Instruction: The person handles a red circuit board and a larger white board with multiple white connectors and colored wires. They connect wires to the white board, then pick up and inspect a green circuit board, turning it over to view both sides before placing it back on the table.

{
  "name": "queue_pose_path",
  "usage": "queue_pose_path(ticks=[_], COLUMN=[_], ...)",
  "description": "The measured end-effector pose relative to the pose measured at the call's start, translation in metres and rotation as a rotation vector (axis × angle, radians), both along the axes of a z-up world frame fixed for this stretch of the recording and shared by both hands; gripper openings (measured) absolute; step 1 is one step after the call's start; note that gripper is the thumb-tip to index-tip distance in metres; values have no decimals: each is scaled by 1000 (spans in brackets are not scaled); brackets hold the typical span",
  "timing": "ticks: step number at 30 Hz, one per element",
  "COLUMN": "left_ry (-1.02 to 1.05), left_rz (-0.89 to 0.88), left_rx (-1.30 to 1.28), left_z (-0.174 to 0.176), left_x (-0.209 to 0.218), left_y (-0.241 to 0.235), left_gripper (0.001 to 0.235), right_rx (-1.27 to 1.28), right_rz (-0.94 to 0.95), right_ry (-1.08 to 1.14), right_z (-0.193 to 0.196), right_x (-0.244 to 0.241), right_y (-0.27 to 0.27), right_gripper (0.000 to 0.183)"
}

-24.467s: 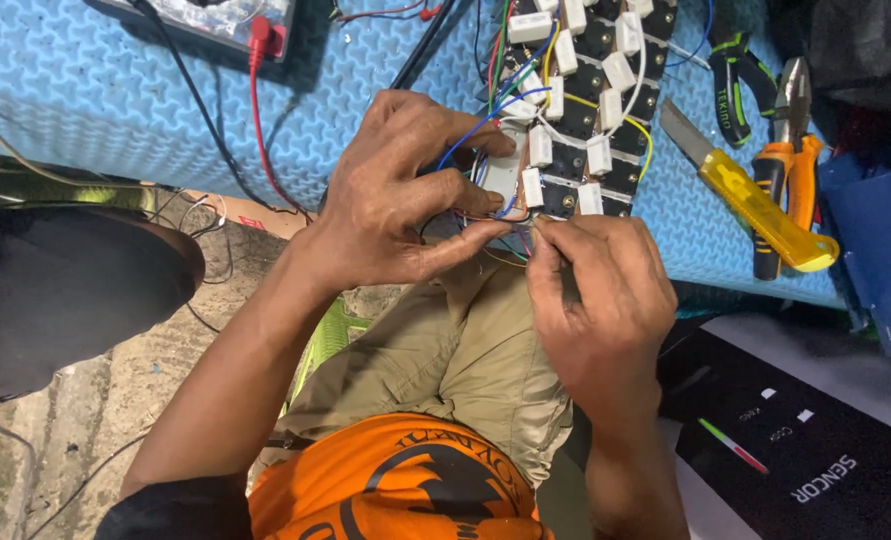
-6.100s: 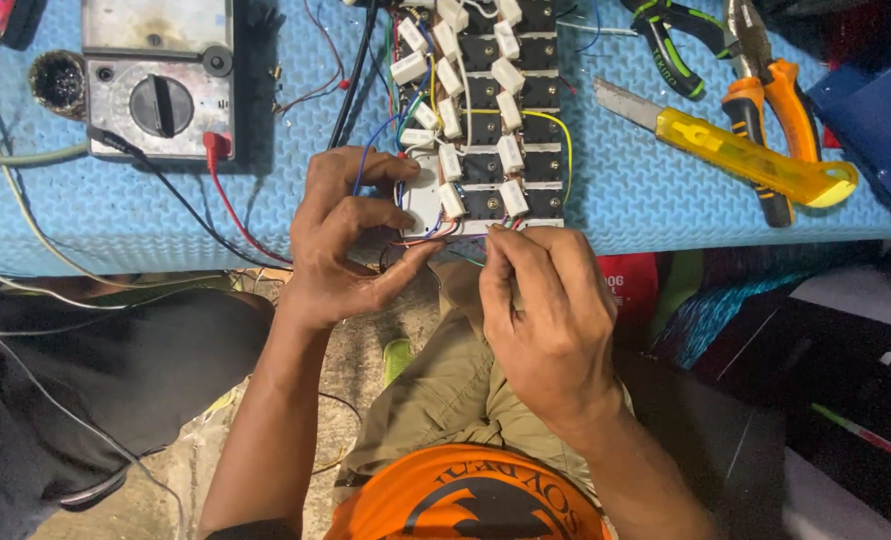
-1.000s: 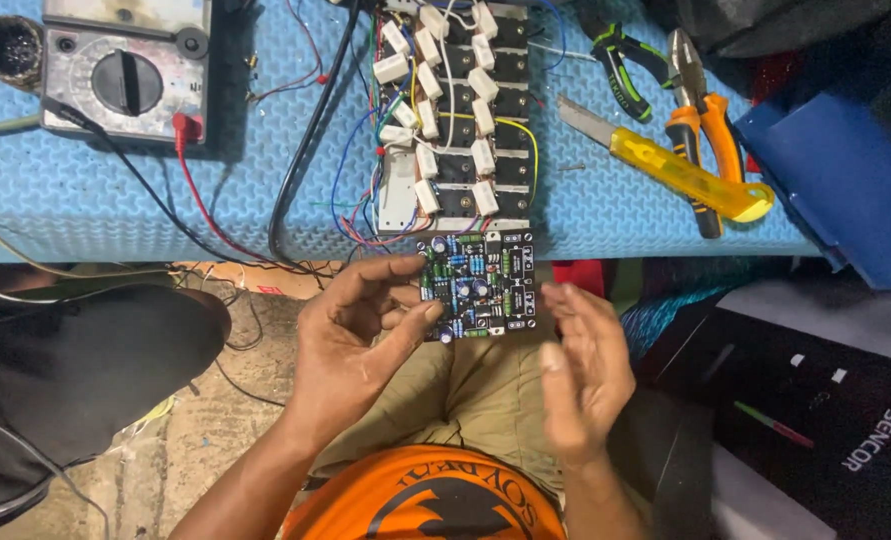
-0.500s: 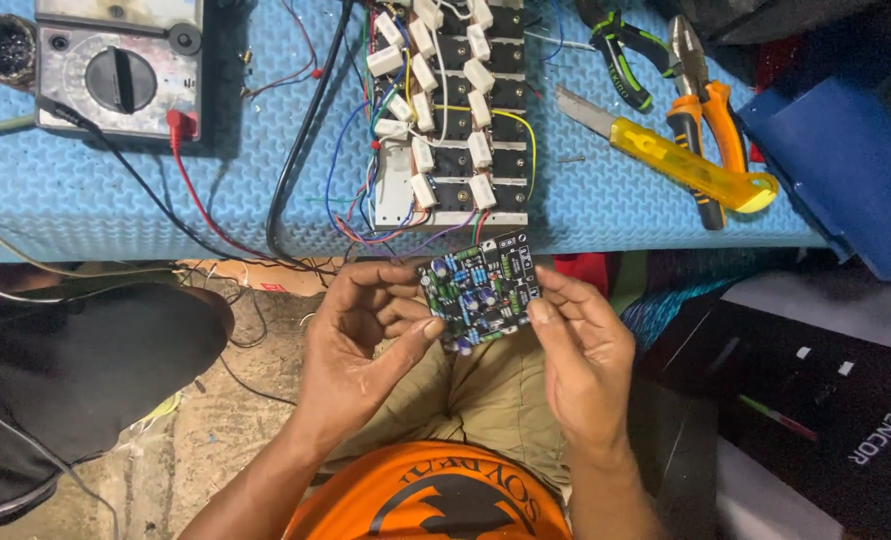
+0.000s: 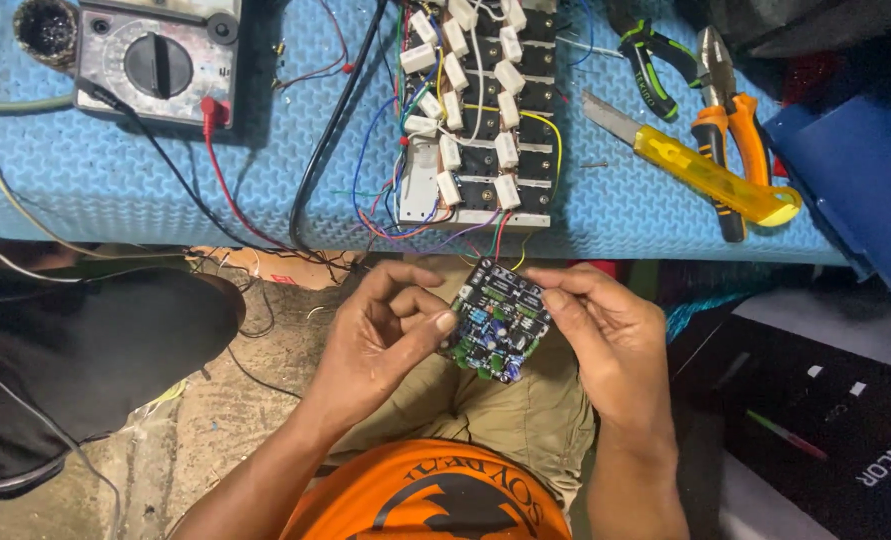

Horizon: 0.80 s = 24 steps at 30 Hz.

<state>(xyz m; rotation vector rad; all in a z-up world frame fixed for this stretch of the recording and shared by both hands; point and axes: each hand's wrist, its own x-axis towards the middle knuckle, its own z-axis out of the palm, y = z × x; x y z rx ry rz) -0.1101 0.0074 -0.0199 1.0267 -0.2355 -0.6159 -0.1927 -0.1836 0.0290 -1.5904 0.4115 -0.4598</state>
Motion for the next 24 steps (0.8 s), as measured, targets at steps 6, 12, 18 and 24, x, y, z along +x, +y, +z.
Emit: queue_pose_path(ticks=[6, 12, 18, 24], left_ry=[-40, -85, -83, -25], left_rz=[31, 127, 136, 131], left_rx=[80, 150, 144, 108], left_z=[10, 7, 4, 9], left_x=[4, 10, 11, 11], left_y=[-2, -6, -12, -14], left_gripper=[24, 20, 24, 26], right_rx=[63, 205, 225, 167], right_rz=[-71, -33, -72, -122], right_ry=[-21, -44, -19, -4], right_z=[-5, -25, -26, -22], right_x=[8, 3, 3, 5], right_y=[5, 6, 3, 3], right_gripper=[25, 35, 34, 34])
